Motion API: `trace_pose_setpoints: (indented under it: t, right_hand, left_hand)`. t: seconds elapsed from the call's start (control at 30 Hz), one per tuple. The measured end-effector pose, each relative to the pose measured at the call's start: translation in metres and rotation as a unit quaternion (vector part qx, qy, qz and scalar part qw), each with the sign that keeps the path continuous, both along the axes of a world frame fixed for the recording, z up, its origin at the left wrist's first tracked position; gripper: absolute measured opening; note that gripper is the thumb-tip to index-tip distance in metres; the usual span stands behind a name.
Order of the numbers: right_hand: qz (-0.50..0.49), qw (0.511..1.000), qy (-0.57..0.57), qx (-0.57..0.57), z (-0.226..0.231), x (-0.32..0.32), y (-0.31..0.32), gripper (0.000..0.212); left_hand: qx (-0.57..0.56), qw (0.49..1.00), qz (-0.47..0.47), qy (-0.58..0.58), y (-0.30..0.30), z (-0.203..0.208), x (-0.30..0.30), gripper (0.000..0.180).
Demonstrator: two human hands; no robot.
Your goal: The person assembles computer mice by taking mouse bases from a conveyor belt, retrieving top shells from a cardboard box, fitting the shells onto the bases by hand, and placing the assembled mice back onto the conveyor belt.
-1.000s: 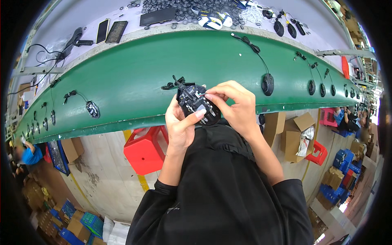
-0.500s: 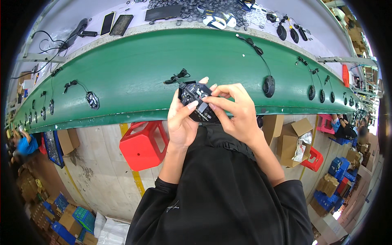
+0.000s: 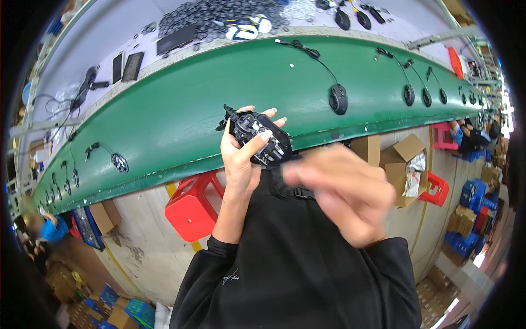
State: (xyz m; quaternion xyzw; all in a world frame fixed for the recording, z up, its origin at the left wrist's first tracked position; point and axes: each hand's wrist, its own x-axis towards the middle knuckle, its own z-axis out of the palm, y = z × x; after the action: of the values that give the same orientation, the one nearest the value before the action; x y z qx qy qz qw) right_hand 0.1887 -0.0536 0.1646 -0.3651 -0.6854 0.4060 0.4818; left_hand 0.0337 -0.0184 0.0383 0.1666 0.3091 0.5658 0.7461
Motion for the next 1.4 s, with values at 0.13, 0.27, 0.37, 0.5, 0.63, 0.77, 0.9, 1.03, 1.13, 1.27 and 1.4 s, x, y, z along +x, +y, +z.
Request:
trace_pose_setpoints:
  t: [0.13, 0.27, 0.37, 0.5, 0.63, 0.77, 0.9, 1.03, 1.13, 1.27, 1.4]
  right_hand:
    - [0.130, 0.925, 0.356, 0.026, 0.016, 0.001, -0.018, 0.017]
    - [0.267, 0.912, 0.310, 0.004, 0.050, 0.020, -0.025, 0.030]
    - [0.230, 0.927, 0.297, 0.016, 0.049, 0.031, -0.034, 0.028]
    - [0.177, 0.948, 0.263, 0.035, 0.043, 0.037, -0.042, 0.024]
    - [0.116, 0.969, 0.212, 0.055, 0.042, 0.046, -0.050, 0.020]
    - [0.056, 0.983, 0.156, 0.079, 0.040, 0.053, -0.053, 0.016]
    - [0.002, 0.989, 0.101, 0.105, 0.037, 0.056, -0.056, 0.013]
    - [-0.043, 0.987, 0.050, 0.145, 0.039, 0.059, -0.057, 0.010]
    - [-0.061, 0.977, 0.008, 0.202, 0.038, 0.060, -0.041, 0.009]
    - [-0.186, 0.972, -0.083, 0.117, 0.014, 0.071, -0.041, 0.022]
    - [-0.177, 0.977, -0.123, -0.011, -0.046, 0.064, -0.045, 0.032]
  left_hand:
    - [-0.007, 0.999, -0.024, 0.033, -0.004, -0.002, 0.015, 0.051]
    - [-0.015, 0.997, -0.048, 0.050, -0.009, 0.001, 0.028, 0.049]
    - [-0.014, 0.995, -0.062, 0.071, -0.012, 0.003, 0.034, 0.049]
    - [-0.015, 0.995, -0.076, 0.057, -0.015, 0.005, 0.047, 0.051]
    - [-0.023, 0.995, -0.073, 0.061, -0.021, 0.011, 0.049, 0.054]
    - [0.002, 0.997, -0.078, 0.011, -0.026, 0.011, 0.047, 0.048]
    - [-0.027, 0.993, -0.108, -0.050, -0.024, 0.014, 0.055, 0.057]
    - [-0.010, 0.990, -0.117, -0.081, -0.029, 0.019, 0.056, 0.055]
    - [-0.017, 0.991, -0.103, -0.085, -0.032, 0.011, 0.058, 0.054]
    - [0.001, 0.990, -0.108, -0.092, -0.035, 0.013, 0.061, 0.053]
    - [0.018, 0.994, -0.099, -0.052, -0.039, 0.013, 0.065, 0.054]
